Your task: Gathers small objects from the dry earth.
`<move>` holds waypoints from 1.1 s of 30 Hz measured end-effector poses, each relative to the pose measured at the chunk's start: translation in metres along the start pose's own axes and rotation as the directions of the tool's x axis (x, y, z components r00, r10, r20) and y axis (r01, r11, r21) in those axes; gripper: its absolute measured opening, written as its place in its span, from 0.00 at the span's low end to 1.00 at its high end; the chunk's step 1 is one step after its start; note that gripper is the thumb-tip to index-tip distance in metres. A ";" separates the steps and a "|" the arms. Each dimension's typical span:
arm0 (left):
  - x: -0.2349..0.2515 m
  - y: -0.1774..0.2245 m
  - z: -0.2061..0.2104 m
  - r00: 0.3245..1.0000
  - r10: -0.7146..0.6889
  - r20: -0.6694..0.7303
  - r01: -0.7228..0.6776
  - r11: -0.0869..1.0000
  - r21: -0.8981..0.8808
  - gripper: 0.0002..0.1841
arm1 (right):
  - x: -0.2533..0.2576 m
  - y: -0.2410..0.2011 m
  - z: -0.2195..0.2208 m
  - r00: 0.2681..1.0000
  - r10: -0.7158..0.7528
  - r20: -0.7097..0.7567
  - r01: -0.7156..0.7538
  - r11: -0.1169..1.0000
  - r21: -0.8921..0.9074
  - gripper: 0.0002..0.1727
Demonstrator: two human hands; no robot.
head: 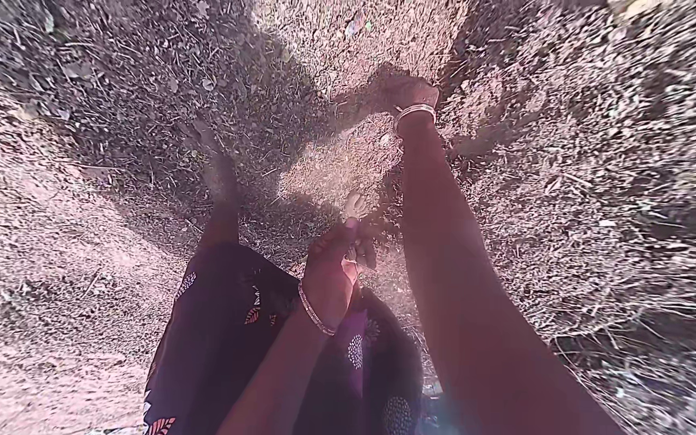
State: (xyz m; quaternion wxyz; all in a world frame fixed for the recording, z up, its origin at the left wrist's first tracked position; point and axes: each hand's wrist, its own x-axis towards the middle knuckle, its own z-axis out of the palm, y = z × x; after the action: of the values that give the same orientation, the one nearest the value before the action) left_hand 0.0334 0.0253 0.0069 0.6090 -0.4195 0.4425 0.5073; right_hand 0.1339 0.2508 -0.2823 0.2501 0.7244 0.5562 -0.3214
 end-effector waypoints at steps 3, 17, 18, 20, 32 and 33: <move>0.000 0.000 -0.001 1.000 -0.001 -0.016 0.001 1.000 -0.013 0.21 | -0.006 -0.007 -0.011 0.971 -0.235 0.035 0.229 0.966 0.122 0.16; -0.002 0.002 0.002 1.000 -0.010 -0.005 0.011 1.000 0.023 0.23 | -0.094 0.062 0.045 0.974 -0.013 0.226 0.085 0.946 -0.312 0.43; -0.004 0.000 0.002 1.000 -0.008 -0.007 0.009 1.000 0.021 0.23 | -0.111 0.058 0.054 0.961 -0.025 0.274 0.073 0.983 -0.167 0.41; -0.003 0.000 0.004 1.000 0.000 -0.002 0.000 1.000 0.019 0.23 | -0.142 0.037 0.041 0.904 -0.099 0.416 0.045 0.989 0.138 0.43; 0.003 -0.012 -0.013 1.000 0.006 -0.020 -0.005 0.999 0.038 0.21 | -0.127 0.053 0.093 0.923 -0.250 0.292 0.165 0.943 0.288 0.53; 0.002 -0.011 -0.013 1.000 0.018 -0.024 -0.017 0.999 0.048 0.22 | -0.136 0.048 0.082 0.881 -0.333 0.335 0.232 0.923 0.308 0.55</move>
State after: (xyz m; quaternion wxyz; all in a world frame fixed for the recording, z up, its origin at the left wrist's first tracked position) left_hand 0.0432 0.0117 0.0025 0.6091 -0.4070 0.4656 0.4965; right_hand 0.1412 0.0916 -0.2352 0.2067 0.5845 0.5507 -0.5589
